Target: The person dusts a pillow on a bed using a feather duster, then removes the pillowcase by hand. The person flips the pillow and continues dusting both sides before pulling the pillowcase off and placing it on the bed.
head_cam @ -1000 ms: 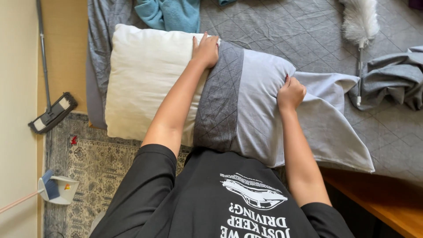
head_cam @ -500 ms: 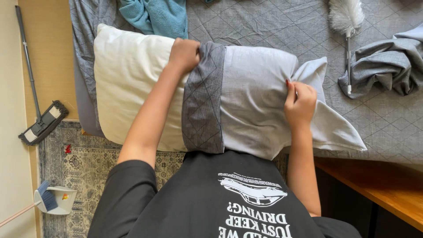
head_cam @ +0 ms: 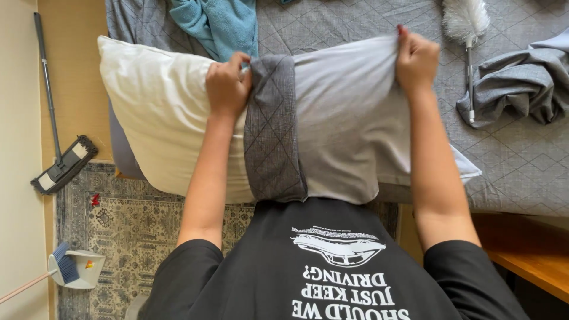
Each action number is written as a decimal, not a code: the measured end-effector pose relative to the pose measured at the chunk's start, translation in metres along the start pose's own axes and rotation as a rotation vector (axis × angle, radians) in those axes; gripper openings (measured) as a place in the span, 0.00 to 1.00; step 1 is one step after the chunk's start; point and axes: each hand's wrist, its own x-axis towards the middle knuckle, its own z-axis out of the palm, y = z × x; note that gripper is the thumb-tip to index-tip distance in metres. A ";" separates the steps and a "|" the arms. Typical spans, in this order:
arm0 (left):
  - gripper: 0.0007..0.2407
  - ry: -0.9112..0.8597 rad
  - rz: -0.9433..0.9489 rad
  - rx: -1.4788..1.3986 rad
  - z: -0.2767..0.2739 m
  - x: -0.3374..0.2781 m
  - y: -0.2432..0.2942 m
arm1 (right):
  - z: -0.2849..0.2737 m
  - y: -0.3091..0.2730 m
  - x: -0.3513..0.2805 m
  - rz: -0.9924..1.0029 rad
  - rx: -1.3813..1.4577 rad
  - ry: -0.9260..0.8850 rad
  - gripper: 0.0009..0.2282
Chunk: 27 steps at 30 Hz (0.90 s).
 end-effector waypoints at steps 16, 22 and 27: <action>0.11 -0.103 -0.401 -0.039 0.007 0.016 -0.046 | -0.112 0.211 -0.101 0.437 -0.302 0.338 0.25; 0.09 0.118 -0.144 -0.394 0.033 -0.019 0.001 | -0.029 0.080 -0.205 0.340 -0.020 0.500 0.18; 0.06 -0.018 -0.565 -0.833 0.051 -0.132 0.026 | 0.038 -0.015 -0.314 0.681 0.008 0.165 0.19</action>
